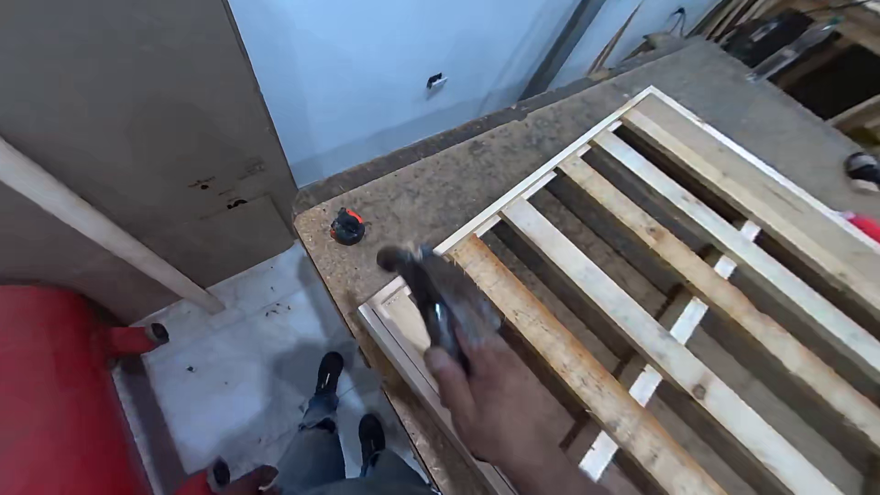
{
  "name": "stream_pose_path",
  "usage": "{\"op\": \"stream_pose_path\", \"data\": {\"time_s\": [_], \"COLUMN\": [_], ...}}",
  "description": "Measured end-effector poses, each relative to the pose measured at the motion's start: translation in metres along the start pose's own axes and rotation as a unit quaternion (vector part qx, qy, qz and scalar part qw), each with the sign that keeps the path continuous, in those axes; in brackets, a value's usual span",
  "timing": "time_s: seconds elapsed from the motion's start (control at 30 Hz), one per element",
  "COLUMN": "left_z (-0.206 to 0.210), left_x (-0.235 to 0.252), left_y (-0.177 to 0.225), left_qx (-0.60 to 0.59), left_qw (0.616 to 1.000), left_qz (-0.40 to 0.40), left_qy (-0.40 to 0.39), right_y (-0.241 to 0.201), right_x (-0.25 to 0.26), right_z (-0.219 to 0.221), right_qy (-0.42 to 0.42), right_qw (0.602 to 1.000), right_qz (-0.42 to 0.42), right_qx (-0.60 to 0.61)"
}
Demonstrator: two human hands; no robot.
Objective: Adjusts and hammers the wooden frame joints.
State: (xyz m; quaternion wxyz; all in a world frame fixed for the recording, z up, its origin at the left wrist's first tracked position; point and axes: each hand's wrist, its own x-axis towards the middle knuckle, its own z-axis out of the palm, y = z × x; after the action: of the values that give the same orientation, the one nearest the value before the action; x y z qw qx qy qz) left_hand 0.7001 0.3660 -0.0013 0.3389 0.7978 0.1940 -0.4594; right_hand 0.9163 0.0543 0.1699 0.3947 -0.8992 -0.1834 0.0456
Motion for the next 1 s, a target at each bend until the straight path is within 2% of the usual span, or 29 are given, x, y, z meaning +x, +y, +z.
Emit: {"op": "stream_pose_path", "data": {"time_s": [0.03, 0.1, 0.13, 0.2, 0.27, 0.3, 0.37, 0.43, 0.47, 0.53, 0.6, 0.67, 0.77, 0.83, 0.9, 0.97, 1.0], "left_z": [-0.014, -0.044, -0.063, -0.097, -0.133, -0.148, -0.170, -0.186, -0.192, -0.197, -0.194, -0.185, -0.166, -0.154, -0.146, -0.141, -0.138], "left_x": [0.015, 0.041, 0.053, 0.070, 0.085, 0.091, 0.103, 0.111, 0.115, 0.115, 0.112, 0.108, 0.102, 0.101, 0.096, 0.097, 0.099], "left_y": [0.005, 0.013, 0.018, 0.025, 0.039, 0.044, 0.055, 0.070, 0.080, 0.096, 0.113, 0.131, 0.155, 0.170, 0.180, 0.191, 0.192], "left_qx": [0.025, 0.059, 0.071, 0.082, 0.092, 0.096, 0.108, 0.127, 0.134, 0.115, 0.080, 0.036, 0.012, 0.019, 0.024, 0.036, 0.045], "left_qw": [1.000, 0.998, 0.996, 0.994, 0.993, 0.992, 0.990, 0.986, 0.983, 0.981, 0.980, 0.974, 0.948, 0.927, 0.917, 0.916, 0.913], "left_qz": [0.007, 0.015, 0.028, 0.058, 0.075, 0.081, 0.090, 0.103, 0.118, 0.151, 0.179, 0.222, 0.319, 0.372, 0.395, 0.396, 0.399], "left_qy": [-0.012, -0.035, -0.039, -0.034, -0.028, -0.022, -0.018, -0.030, -0.037, -0.044, -0.045, -0.027, 0.018, 0.043, 0.050, 0.058, 0.076], "right_y": [0.010, 0.021, 0.014, -0.011, -0.036, -0.039, -0.017, 0.001, -0.003, -0.026, -0.045, -0.033, 0.000, -0.011, -0.024, -0.023, -0.013], "right_x": [-0.002, 0.008, 0.018, 0.023, 0.025, 0.023, 0.011, 0.007, 0.013, 0.024, 0.020, 0.002, -0.010, 0.010, 0.020, 0.034, 0.039], "right_z": [0.016, 0.028, 0.023, 0.011, 0.008, 0.015, 0.045, 0.060, 0.054, 0.036, 0.031, 0.048, 0.060, 0.034, 0.011, -0.019, -0.034], "right_qy": [-0.032, -0.160, -0.174, -0.086, 0.043, 0.077, 0.061, -0.036, -0.060, -0.013, 0.077, 0.109, -0.012, -0.062, -0.014, 0.027, 0.033], "right_qw": [0.998, 0.970, 0.965, 0.986, 0.998, 0.997, 0.997, 0.986, 0.981, 0.989, 0.993, 0.986, 0.982, 0.971, 0.960, 0.898, 0.862], "right_qz": [0.047, 0.170, 0.182, 0.111, 0.022, 0.001, 0.046, 0.142, 0.158, 0.121, 0.088, 0.101, 0.173, 0.223, 0.267, 0.339, 0.377], "right_qx": [-0.016, -0.059, -0.077, -0.094, -0.049, -0.019, -0.017, -0.081, -0.100, -0.087, 0.004, 0.071, -0.068, -0.059, 0.087, 0.279, 0.337]}}
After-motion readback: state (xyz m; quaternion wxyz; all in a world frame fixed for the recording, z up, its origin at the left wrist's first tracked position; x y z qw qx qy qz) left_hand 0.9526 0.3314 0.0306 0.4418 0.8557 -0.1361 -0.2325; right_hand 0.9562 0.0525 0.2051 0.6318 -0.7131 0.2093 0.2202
